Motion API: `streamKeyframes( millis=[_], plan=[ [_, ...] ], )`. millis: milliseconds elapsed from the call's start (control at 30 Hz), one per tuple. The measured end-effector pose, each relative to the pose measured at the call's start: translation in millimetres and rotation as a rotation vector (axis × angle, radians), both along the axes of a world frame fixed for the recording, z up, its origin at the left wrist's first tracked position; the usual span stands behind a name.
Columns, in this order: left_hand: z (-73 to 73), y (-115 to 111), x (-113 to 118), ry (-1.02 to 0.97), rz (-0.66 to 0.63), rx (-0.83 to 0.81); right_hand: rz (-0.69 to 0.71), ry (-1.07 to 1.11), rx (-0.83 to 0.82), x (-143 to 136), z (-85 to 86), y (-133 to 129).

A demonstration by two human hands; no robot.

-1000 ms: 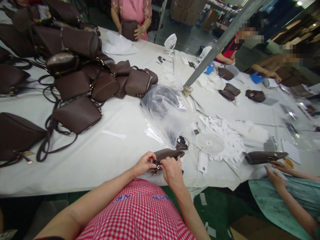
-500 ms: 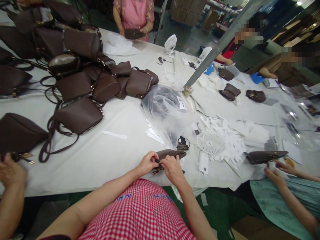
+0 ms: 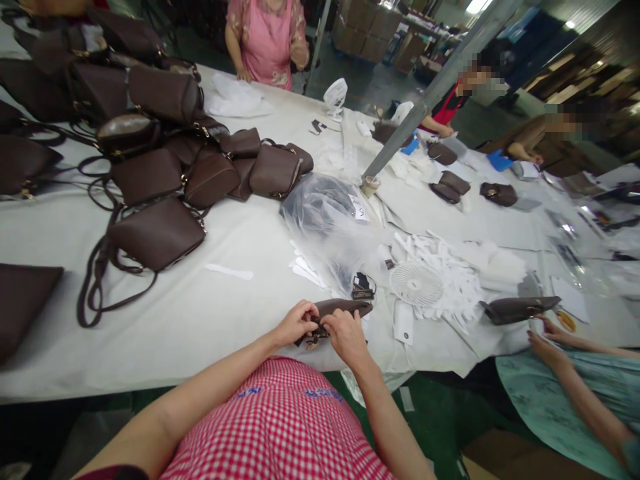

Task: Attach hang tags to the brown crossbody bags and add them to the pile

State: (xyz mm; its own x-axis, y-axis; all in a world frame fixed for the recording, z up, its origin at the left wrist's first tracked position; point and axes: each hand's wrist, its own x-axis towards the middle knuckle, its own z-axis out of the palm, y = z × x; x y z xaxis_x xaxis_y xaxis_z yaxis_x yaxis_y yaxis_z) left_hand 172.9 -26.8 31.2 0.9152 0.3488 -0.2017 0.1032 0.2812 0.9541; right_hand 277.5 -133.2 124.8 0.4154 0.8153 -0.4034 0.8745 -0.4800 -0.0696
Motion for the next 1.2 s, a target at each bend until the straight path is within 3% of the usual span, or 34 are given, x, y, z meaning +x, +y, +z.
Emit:
streamKeyframes(
  millis=[100,200,367,433,567,667,767,833,933,1033,1200],
  plan=[
    [-7.4,6,-9,-0.041,-0.074,-0.190,0.004,0.006,0.029,1,-1.2,-4],
    [-11.6,2,-9,-0.032,-0.036,-0.207,0.040,-0.005,0.025,-1,-1.2,-2],
    [-4.9,-8,4,-0.022,0.083,0.072,0.172,-0.037,0.027,0,1.2,13],
    [0.3,-7,6,-0.073,0.080,0.216,0.152,-0.014,0.086,2,1.8,15],
    [8.8,-3,4,-0.167,-0.013,0.387,-0.022,0.084,0.405,1,-3.5,-5],
    [11.1,-2,2,-0.162,-0.043,0.425,-0.298,0.084,0.702,-5,-15.4,-39],
    [11.4,-5,2,-0.158,-0.070,0.444,-0.626,0.256,0.711,-14,-30.5,-64],
    [11.6,-6,3,-0.157,-0.082,0.454,-0.707,0.435,0.651,-20,-39.3,-67],
    [12.3,-6,5,-0.151,-0.102,0.469,-0.696,0.537,0.674,-25,-46.5,-56],
    [13.1,-6,5,-0.140,-0.105,0.479,-0.674,0.480,0.710,-22,-45.1,-47],
    [13.4,-6,6,-0.125,-0.084,0.488,-0.386,0.198,0.651,-4,-35.6,-49]
  ],
)
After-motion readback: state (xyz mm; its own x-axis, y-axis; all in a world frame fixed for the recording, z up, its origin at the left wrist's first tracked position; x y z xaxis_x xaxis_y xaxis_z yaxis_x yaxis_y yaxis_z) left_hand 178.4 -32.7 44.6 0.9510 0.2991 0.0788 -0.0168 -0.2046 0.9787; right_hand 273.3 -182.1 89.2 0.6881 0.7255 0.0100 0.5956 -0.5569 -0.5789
